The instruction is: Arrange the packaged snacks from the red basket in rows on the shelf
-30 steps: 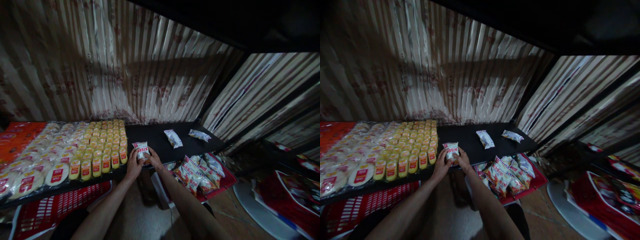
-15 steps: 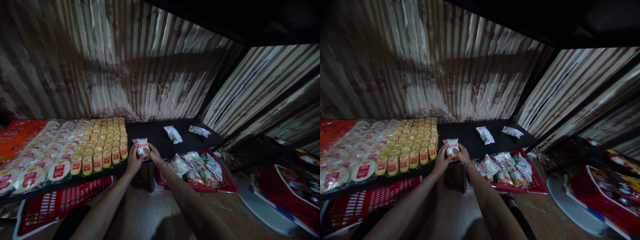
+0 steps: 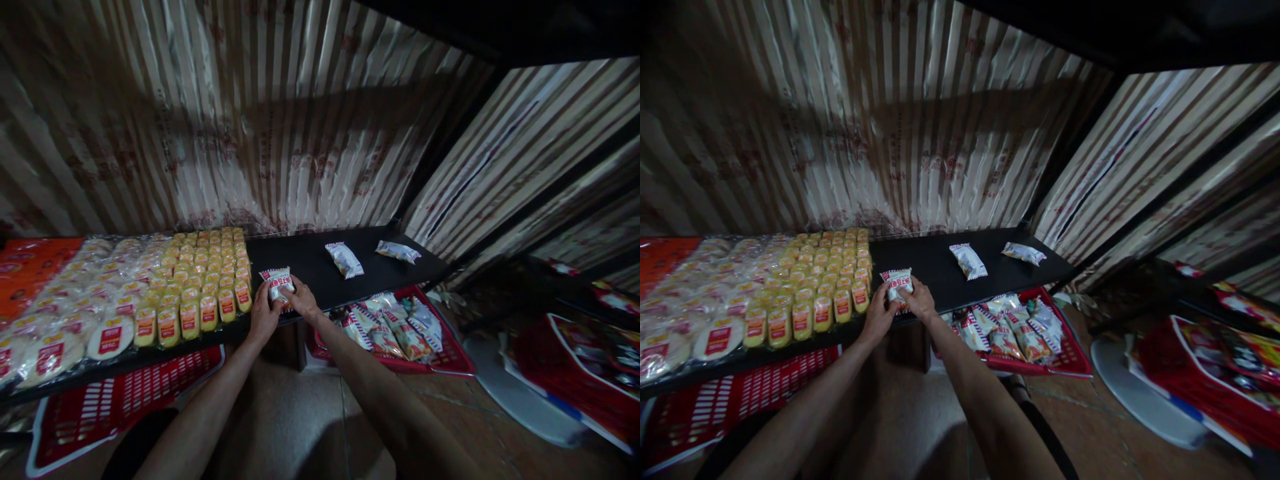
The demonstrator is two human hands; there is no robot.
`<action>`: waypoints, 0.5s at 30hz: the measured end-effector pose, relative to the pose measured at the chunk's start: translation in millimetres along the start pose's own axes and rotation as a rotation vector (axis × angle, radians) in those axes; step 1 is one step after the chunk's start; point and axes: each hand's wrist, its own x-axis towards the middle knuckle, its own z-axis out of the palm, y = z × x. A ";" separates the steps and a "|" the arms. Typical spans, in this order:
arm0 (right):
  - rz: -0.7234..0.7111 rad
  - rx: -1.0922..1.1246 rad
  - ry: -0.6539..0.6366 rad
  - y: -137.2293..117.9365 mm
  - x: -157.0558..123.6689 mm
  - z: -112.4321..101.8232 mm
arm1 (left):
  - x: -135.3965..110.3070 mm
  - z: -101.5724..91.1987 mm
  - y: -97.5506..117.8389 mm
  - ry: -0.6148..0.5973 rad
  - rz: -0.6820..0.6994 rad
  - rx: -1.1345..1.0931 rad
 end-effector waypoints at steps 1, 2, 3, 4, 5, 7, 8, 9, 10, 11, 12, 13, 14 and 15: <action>-0.027 -0.007 0.002 0.4 -0.5 0.8 | 0.0 0.3 -0.1 0.003 0.004 0.016; -0.051 -0.013 0.002 1.2 -1.2 1.5 | -0.2 0.5 0.2 0.005 0.008 0.032; -0.070 -0.018 -0.002 2.2 -2.1 2.1 | -0.4 0.6 1.0 0.009 0.012 0.047; -0.082 -0.025 -0.009 3.3 -2.9 2.6 | -0.8 0.6 2.2 0.011 0.013 0.064; -0.085 -0.035 -0.014 4.3 -3.5 2.8 | -1.2 0.5 3.8 0.014 0.011 0.083; -0.078 -0.063 -0.025 5.5 -4.4 2.9 | -2.2 0.0 8.3 0.022 -0.004 0.128; -0.074 -0.077 -0.033 5.5 -4.6 2.7 | -2.6 -0.3 11.0 0.025 -0.015 0.150; -0.073 -0.089 -0.043 5.2 -4.8 2.3 | -2.9 -0.7 13.7 0.025 -0.026 0.171; -0.074 -0.097 -0.053 4.5 -4.9 1.9 | -3.1 -1.2 16.4 0.022 -0.038 0.189; -0.075 -0.104 -0.062 3.6 -5.1 1.4 | -3.2 -1.6 18.8 0.016 -0.049 0.202; -0.073 -0.110 -0.070 2.5 -5.3 0.9 | -3.2 -2.1 20.9 0.008 -0.061 0.212; -0.067 -0.114 -0.076 1.4 -5.5 0.4 | -3.1 -2.5 22.4 0.003 -0.074 0.217; -0.059 -0.117 -0.081 0.4 -5.7 0.0 | -2.9 -2.8 23.5 -0.002 -0.086 0.217; -0.049 -0.120 -0.084 -0.4 -5.8 -0.4 | -2.5 -2.9 24.0 -0.002 -0.097 0.213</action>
